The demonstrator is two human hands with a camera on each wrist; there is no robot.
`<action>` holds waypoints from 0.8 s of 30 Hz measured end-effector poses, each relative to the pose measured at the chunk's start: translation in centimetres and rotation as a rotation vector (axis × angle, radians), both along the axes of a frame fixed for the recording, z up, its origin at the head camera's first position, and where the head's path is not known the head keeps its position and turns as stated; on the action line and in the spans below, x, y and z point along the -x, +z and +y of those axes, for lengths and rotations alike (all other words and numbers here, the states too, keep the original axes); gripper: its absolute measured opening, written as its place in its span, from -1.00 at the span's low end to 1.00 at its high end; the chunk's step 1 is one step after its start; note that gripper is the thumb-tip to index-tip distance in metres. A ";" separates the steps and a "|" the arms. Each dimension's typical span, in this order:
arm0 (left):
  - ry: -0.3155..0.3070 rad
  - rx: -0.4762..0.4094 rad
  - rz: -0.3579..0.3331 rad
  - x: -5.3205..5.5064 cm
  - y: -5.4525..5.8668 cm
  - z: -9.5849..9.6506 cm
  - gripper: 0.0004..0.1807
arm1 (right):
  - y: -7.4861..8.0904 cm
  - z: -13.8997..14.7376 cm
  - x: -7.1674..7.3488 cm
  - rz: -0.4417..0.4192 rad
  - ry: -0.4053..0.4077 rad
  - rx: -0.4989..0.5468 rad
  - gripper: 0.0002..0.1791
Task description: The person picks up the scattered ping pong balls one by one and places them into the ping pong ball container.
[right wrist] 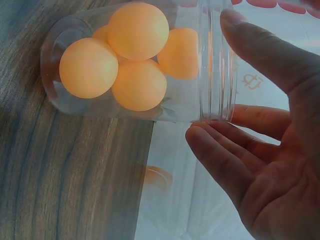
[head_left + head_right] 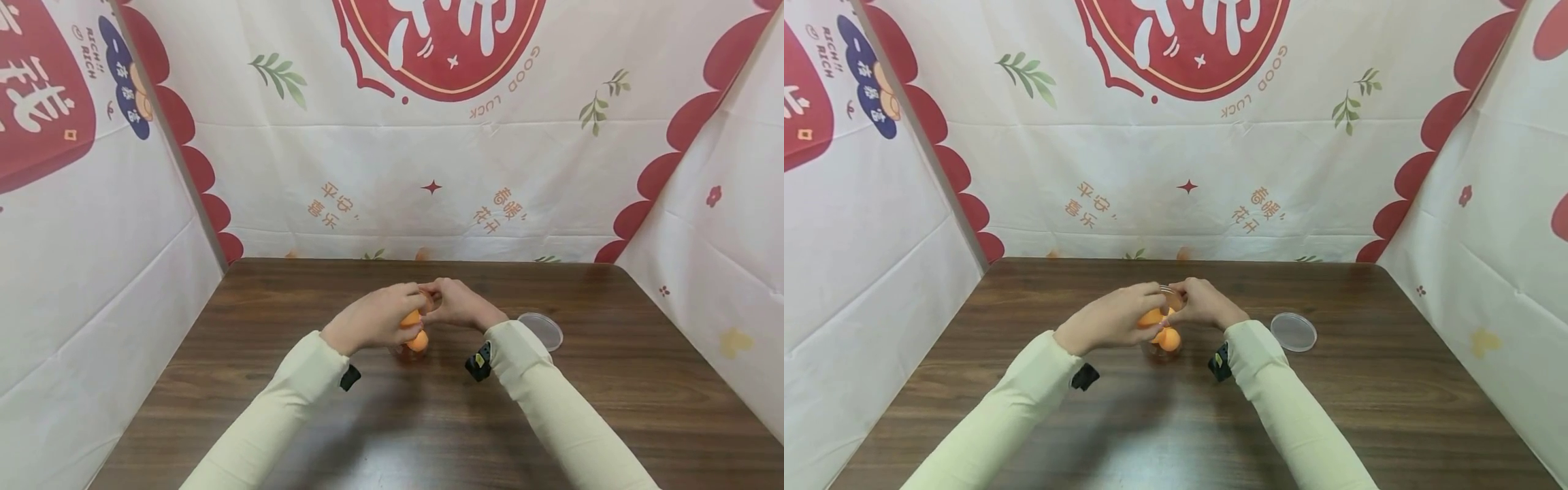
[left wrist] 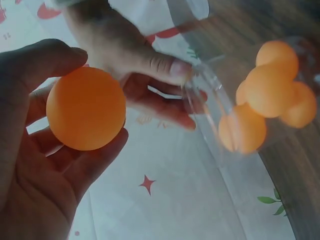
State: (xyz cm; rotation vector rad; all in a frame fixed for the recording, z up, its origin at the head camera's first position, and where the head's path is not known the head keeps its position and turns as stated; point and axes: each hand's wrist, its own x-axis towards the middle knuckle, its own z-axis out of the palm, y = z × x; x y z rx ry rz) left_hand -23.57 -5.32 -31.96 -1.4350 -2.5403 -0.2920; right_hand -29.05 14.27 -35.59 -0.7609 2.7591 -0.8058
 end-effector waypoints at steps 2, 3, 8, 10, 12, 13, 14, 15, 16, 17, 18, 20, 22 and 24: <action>0.029 0.007 -0.024 0.7 0.4 0.3 -0.81 | 0.0 0.0 0.0 -0.013 -0.011 0.002 -0.50; 0.042 0.009 -0.035 1.1 0.5 0.5 -0.81 | 0.0 0.1 0.0 -0.016 -0.021 0.005 -0.56; 0.082 -0.002 -0.092 2.7 1.1 1.3 -0.84 | 0.0 0.2 -0.2 -0.034 -0.043 0.026 -0.62; 0.089 -0.004 -0.115 3.3 1.3 1.7 -0.84 | 0.1 0.2 -0.3 -0.045 -0.042 0.036 -0.59; 0.097 0.005 -0.125 3.8 1.4 2.0 -0.85 | 0.1 0.3 -0.3 -0.061 -0.048 0.050 -0.56; 0.101 0.006 -0.130 4.0 1.5 2.2 -0.85 | 0.1 0.3 -0.3 -0.064 -0.050 0.056 -0.56; 0.104 0.005 -0.135 4.2 1.5 2.3 -0.86 | 0.2 0.3 -0.3 -0.067 -0.050 0.061 -0.55; 0.107 0.004 -0.137 4.3 1.5 2.5 -0.86 | 0.2 0.3 -0.3 -0.070 -0.050 0.066 -0.55; 0.110 0.002 -0.144 4.5 1.5 2.6 -0.86 | 0.1 0.3 -0.3 -0.072 -0.044 0.068 -0.58; 0.113 0.000 -0.152 4.5 1.4 2.7 -0.86 | 0.1 0.3 -0.2 -0.074 -0.037 0.072 -0.61; 0.118 -0.001 -0.161 4.6 1.3 2.8 -0.86 | 0.0 0.3 -0.2 -0.073 -0.030 0.077 -0.63; 0.124 0.001 -0.182 4.8 0.9 3.0 -0.86 | -0.1 0.3 -0.3 -0.073 -0.022 0.081 -0.66; 0.131 0.006 -0.203 4.9 0.4 3.1 -0.85 | -0.1 0.3 -0.3 -0.070 -0.019 0.084 -0.66; 0.139 0.008 -0.214 4.9 -0.1 3.1 -0.83 | -0.1 0.3 -0.5 -0.064 -0.024 0.096 -0.61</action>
